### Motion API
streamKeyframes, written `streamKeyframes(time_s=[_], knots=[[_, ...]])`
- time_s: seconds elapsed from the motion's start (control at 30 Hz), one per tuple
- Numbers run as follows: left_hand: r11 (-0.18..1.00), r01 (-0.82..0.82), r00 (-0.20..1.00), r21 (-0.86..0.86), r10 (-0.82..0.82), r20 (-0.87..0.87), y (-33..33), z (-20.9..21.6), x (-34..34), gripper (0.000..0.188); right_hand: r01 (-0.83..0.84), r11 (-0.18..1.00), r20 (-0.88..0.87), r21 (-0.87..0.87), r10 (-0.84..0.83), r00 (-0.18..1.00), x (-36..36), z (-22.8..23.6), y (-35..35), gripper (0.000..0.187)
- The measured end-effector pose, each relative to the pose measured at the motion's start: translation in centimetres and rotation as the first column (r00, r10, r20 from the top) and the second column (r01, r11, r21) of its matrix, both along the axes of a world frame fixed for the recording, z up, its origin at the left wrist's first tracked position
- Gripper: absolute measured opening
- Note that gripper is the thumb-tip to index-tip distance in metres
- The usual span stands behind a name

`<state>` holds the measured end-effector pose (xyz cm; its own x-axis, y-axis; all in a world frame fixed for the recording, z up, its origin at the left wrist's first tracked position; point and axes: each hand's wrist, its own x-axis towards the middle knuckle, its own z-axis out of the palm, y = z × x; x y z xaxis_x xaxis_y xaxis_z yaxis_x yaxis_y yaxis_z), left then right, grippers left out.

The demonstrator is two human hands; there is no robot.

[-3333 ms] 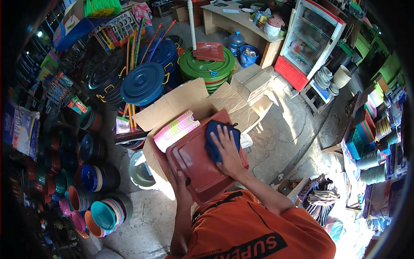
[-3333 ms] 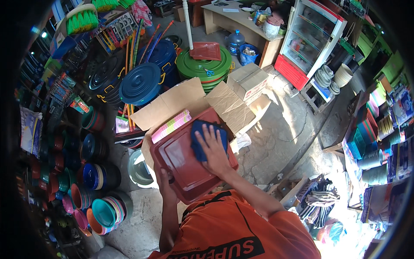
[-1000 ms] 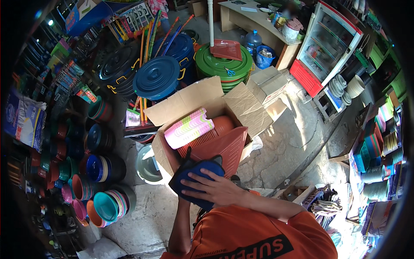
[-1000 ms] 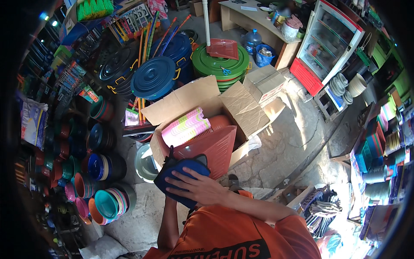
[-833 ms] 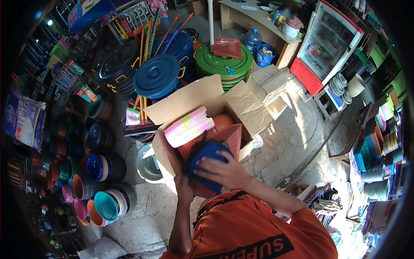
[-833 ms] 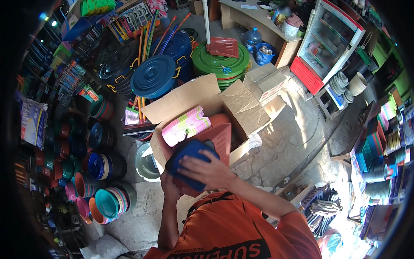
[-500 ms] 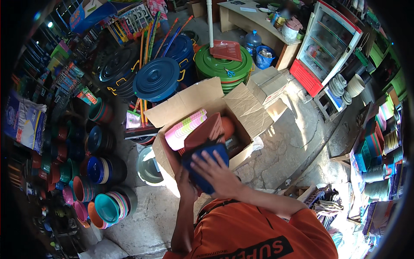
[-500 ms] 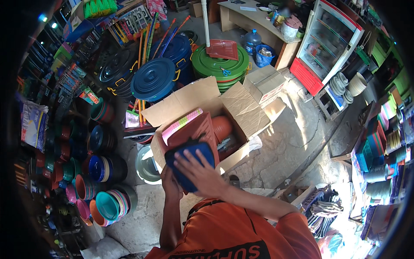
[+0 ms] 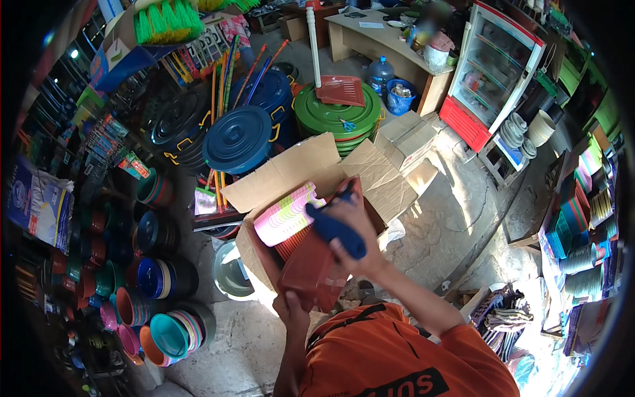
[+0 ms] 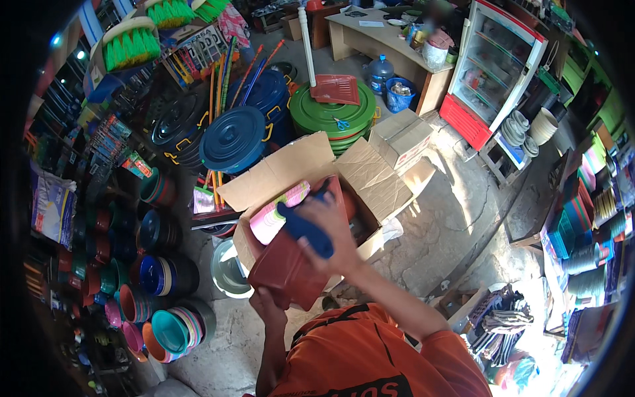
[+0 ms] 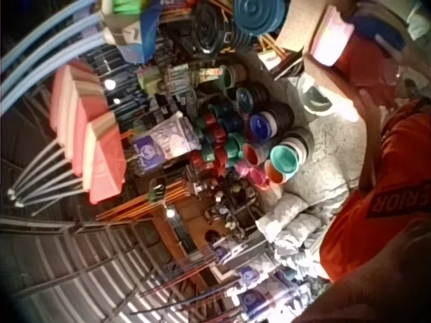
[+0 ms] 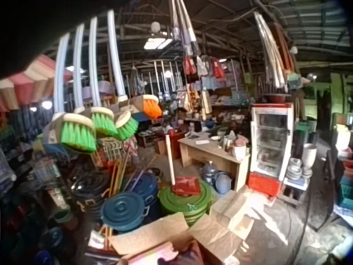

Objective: Cleaning a plastic dustpan and assembling it with a handle.

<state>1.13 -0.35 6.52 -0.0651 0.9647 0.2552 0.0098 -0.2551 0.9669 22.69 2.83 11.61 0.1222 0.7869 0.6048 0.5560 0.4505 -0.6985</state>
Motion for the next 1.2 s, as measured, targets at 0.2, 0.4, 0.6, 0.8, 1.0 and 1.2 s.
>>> streamKeyframes(time_s=[0.2,0.4,0.6,0.8,1.0,1.2], knots=[[0.984,0.11,0.994,-0.138,-0.109,0.019,-0.3,-4.2,-3.2,0.059,0.092,0.99,0.056,0.103,-0.098,0.994,1.8,-0.8,0.6,0.048],[0.927,0.201,0.951,-0.318,-0.107,0.29,1.0,-4.8,-3.6,0.059,-0.242,0.942,0.386,0.233,0.139,0.912,-6.1,-1.2,-2.0,0.052],[0.965,0.19,0.903,-0.181,-0.1,0.417,0.8,-0.7,-3.4,0.068,-0.079,0.982,0.35,0.172,0.013,0.937,0.0,-0.9,0.5,0.056],[0.944,0.245,0.818,-0.221,-0.078,0.57,1.0,-2.4,-3.6,0.067,0.063,0.997,0.192,0.034,-0.069,0.979,-0.1,-0.1,0.7,0.073],[0.891,-0.395,0.692,0.223,0.129,0.71,1.9,-7.6,3.8,0.07,-0.374,0.921,0.49,-0.104,0.375,0.787,-10.0,-1.0,-4.5,0.099],[0.912,0.408,0.724,0.04,-0.349,0.595,0.6,-0.7,-2.4,0.071,-0.123,0.979,0.417,-0.162,0.181,0.891,-3.9,1.1,-2.6,0.089]])
